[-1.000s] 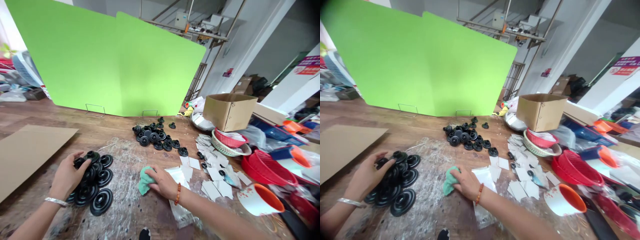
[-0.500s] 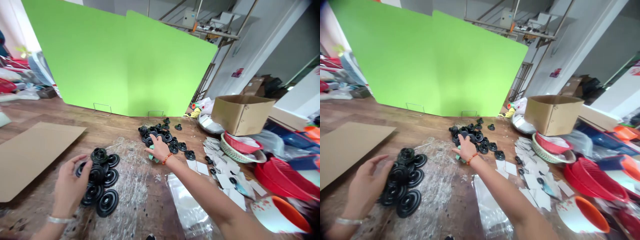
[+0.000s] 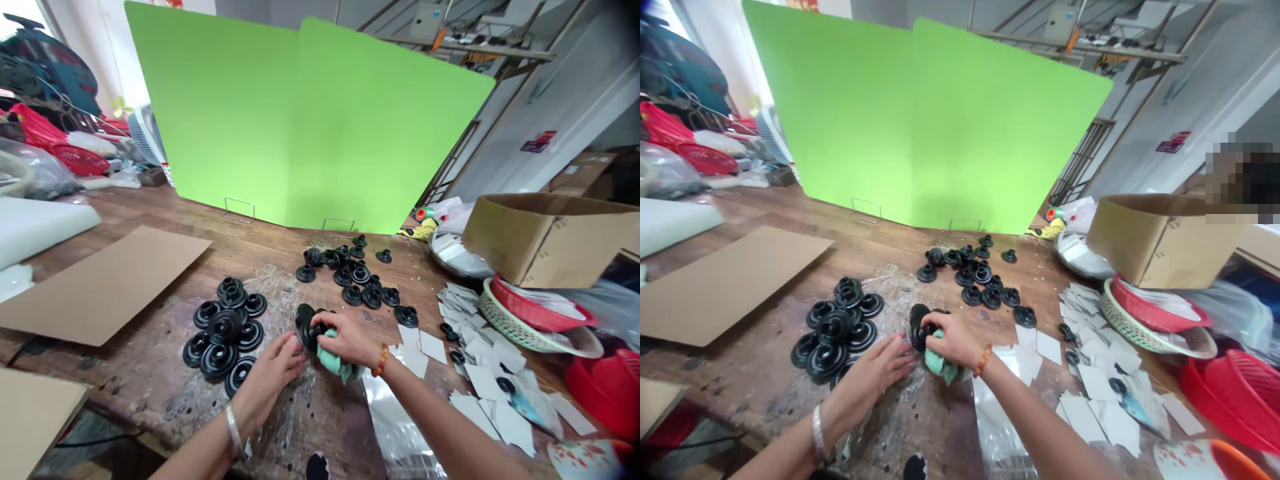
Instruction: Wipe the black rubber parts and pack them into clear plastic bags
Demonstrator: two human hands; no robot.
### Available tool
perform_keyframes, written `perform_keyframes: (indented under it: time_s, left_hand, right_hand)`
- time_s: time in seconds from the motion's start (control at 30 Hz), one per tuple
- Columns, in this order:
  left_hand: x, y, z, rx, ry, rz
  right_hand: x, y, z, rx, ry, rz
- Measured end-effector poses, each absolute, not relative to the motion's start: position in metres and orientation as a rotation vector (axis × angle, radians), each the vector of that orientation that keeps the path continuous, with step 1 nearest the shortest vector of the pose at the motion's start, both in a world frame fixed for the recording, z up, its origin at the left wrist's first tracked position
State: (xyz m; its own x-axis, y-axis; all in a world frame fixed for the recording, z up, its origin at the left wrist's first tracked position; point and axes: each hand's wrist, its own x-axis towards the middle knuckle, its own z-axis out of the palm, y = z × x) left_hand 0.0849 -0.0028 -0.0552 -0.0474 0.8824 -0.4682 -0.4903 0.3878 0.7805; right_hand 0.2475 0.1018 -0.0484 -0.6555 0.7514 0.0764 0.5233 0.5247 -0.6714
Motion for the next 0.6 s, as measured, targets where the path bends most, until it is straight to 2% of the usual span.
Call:
perform_keyframes:
  time_s: [0.2,0.33,0.4,0.5,0.6]
  left_hand:
    - [0.111,0.006,-0.077,0.444,1.041,1.061]
    - [0.115,0.002,-0.08,0.488,1.043,1.063]
    - [0.115,0.0,-0.081,0.526,1.065,1.074]
    - [0.116,-0.003,-0.081,0.569,1.131,1.097]
    - [0.119,-0.01,-0.079,0.651,1.161,1.099]
  right_hand:
    - [0.259,0.085,-0.077,-1.047,-2.101,1.32]
    - [0.266,0.076,-0.077,-1.073,-2.081,1.45]
    - [0.269,0.068,-0.065,-1.136,-2.158,1.35]
    - [0.265,0.051,-0.044,-1.279,-2.035,0.928]
    - [0.252,0.033,-0.038,-1.112,-1.982,0.695]
